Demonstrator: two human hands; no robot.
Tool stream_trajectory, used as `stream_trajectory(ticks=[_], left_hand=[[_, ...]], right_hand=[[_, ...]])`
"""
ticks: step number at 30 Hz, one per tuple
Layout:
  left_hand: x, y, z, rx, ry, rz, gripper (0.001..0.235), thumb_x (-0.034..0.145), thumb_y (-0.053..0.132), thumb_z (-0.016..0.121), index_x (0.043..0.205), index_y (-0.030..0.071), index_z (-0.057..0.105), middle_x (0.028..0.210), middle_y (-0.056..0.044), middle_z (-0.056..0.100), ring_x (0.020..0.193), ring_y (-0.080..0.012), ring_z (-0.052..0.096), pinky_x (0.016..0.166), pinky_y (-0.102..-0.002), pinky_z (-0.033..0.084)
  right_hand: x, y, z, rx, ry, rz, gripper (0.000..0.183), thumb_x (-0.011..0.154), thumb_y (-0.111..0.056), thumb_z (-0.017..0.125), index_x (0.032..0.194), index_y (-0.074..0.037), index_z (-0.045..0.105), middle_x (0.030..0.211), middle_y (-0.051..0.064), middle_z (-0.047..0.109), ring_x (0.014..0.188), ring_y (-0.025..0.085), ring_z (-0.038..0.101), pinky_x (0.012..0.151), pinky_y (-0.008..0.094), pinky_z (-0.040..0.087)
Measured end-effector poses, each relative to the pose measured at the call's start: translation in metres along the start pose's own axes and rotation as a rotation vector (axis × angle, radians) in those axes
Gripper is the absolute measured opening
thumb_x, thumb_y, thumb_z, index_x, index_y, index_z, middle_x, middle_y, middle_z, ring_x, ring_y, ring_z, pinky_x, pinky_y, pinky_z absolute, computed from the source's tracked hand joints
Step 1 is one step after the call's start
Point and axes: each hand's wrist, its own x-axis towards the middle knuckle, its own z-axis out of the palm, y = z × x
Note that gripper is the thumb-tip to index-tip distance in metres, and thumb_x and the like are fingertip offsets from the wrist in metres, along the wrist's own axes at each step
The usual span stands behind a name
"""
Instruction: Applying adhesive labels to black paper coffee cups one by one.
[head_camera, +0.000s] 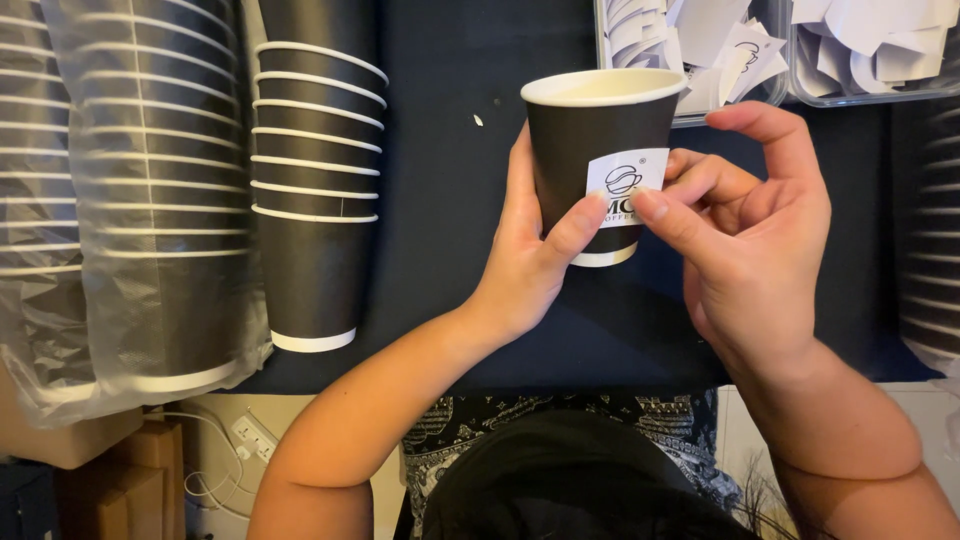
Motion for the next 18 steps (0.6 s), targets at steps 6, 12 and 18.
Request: stream_trajectory(ticks=[6, 12, 18], left_hand=[[0.0001, 0.0000, 0.0005, -0.011, 0.003, -0.011, 0.088, 0.095, 0.043, 0.062, 0.162, 0.008, 0.017, 0.154, -0.015, 0.045, 0.141, -0.0237, 0.048, 0.122, -0.039, 0.042], [-0.0002, -0.0024, 0.0008, -0.053, 0.012, -0.016, 0.083, 0.098, 0.038, 0.060, 0.163, 0.009, 0.017, 0.155, -0.014, 0.045, 0.141, -0.0228, 0.048, 0.122, -0.038, 0.042], [-0.0011, -0.0001, 0.0028, -0.040, 0.012, -0.004, 0.079, 0.100, 0.038, 0.057, 0.162, 0.008, 0.018, 0.154, -0.015, 0.047, 0.141, -0.0231, 0.049, 0.122, -0.038, 0.043]], right_hand=[[-0.0007, 0.0008, 0.0000, 0.020, 0.016, 0.018, 0.053, 0.090, 0.002, 0.077, 0.131, -0.008, 0.045, 0.084, 0.006, 0.068, 0.109, 0.019, 0.071, 0.112, 0.032, 0.061], [-0.0007, 0.0030, -0.0005, 0.027, 0.015, 0.022, 0.052, 0.090, 0.002, 0.077, 0.129, -0.008, 0.046, 0.083, 0.006, 0.068, 0.108, 0.018, 0.071, 0.110, 0.031, 0.061], [-0.0015, 0.0018, -0.0011, 0.027, 0.010, 0.016, 0.051, 0.090, 0.003, 0.078, 0.129, -0.008, 0.046, 0.084, 0.006, 0.069, 0.107, 0.018, 0.070, 0.107, 0.030, 0.061]])
